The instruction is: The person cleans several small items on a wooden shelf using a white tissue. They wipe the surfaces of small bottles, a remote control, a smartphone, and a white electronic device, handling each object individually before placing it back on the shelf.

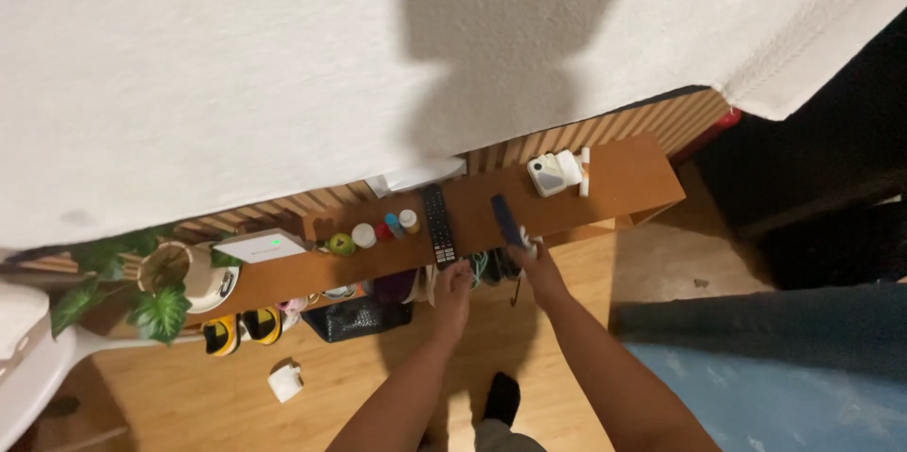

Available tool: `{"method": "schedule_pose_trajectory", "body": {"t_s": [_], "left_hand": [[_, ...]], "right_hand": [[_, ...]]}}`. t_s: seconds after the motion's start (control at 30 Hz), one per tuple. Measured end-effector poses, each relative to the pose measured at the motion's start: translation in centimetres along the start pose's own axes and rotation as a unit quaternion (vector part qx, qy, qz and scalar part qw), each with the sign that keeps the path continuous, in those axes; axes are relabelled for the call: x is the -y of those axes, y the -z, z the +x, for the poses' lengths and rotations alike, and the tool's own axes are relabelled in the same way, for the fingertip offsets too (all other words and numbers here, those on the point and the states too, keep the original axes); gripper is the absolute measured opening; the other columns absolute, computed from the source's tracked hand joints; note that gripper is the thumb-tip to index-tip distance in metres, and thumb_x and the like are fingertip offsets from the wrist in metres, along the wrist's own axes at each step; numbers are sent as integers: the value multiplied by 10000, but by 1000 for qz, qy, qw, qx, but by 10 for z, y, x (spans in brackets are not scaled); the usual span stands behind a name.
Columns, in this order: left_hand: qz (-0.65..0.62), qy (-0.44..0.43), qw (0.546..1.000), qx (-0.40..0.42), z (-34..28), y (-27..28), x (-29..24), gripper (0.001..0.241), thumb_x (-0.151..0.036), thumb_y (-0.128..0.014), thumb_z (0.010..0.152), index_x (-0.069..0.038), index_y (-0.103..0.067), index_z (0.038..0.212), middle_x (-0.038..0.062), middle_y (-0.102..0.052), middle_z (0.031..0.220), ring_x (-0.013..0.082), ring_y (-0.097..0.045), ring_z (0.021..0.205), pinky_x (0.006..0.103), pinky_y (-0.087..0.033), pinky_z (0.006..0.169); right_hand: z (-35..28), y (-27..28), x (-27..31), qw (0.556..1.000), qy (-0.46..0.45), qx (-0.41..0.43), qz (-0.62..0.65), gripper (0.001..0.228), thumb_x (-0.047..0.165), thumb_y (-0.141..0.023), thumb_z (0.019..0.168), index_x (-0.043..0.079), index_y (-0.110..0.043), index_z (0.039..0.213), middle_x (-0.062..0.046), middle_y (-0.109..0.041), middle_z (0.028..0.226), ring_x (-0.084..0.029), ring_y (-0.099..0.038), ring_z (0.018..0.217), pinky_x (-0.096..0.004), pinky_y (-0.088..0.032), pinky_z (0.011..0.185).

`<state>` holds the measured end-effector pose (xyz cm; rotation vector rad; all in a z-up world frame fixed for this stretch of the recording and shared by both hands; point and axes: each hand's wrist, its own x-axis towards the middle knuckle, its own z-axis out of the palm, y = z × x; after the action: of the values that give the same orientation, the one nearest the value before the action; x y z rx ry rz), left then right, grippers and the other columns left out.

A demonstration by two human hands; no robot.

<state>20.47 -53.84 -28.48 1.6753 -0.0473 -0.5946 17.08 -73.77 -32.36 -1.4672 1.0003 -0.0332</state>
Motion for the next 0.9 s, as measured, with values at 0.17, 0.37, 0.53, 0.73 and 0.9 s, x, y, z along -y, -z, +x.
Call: {"method": "schedule_pose_trajectory", "body": {"t_s": [0.17, 0.37, 0.53, 0.73, 0.9], "left_hand": [[-81, 4, 992, 95, -53, 1, -60, 966, -758, -328, 974, -143, -36, 1659, 232, -3, 1692, 456, -72, 1533, 622, -101, 1222], [-324, 229, 916, 55, -115, -4, -77, 807, -725, -354, 859, -132, -616, 1340, 23, -645, 1356, 168, -609, 1214, 322, -423, 1094], [-393, 214, 887, 111, -154, -17, -6, 752, -617, -421, 892, -156, -498, 1481, 26, -492, 1543, 154, -475, 1389, 325, -355, 1171], [-279, 259, 921, 87, -103, -18, 71, 843, -685, -401, 853, -183, -500, 1522, 26, -493, 1575, 162, -451, 1448, 335, -310, 1226], [-220, -135, 946, 196, -63, -36, 110, 627, -474, -296, 1032, -212, -258, 1600, 42, -257, 1684, 171, -262, 1531, 336, -162, 1249]], "right_hand": [[-110, -10, -33, 974, 214, 71, 0, 625, 258, -693, 948, 54, -452, 1488, -295, -437, 1504, -469, -317, 1468, -524, -237, 1209], [-232, -29, -4, 814, 547, -62, -185, 533, 452, -358, 1120, 194, -311, 1585, -164, -205, 1688, -387, -254, 1544, -566, -233, 1254], [-230, -24, -9, 888, 406, -1, -215, 488, 249, -469, 1044, 124, -466, 1516, -172, -325, 1643, -407, -223, 1542, -514, -213, 1225], [-208, -39, -59, 914, 396, -39, -81, 524, 209, -437, 1014, 56, -381, 1512, -171, -336, 1615, -297, -282, 1519, -410, -173, 1250], [-188, -48, -104, 893, 446, -54, -18, 595, 312, -474, 992, 45, -364, 1512, -156, -512, 1429, -267, -496, 1291, -406, -379, 1100]]}}
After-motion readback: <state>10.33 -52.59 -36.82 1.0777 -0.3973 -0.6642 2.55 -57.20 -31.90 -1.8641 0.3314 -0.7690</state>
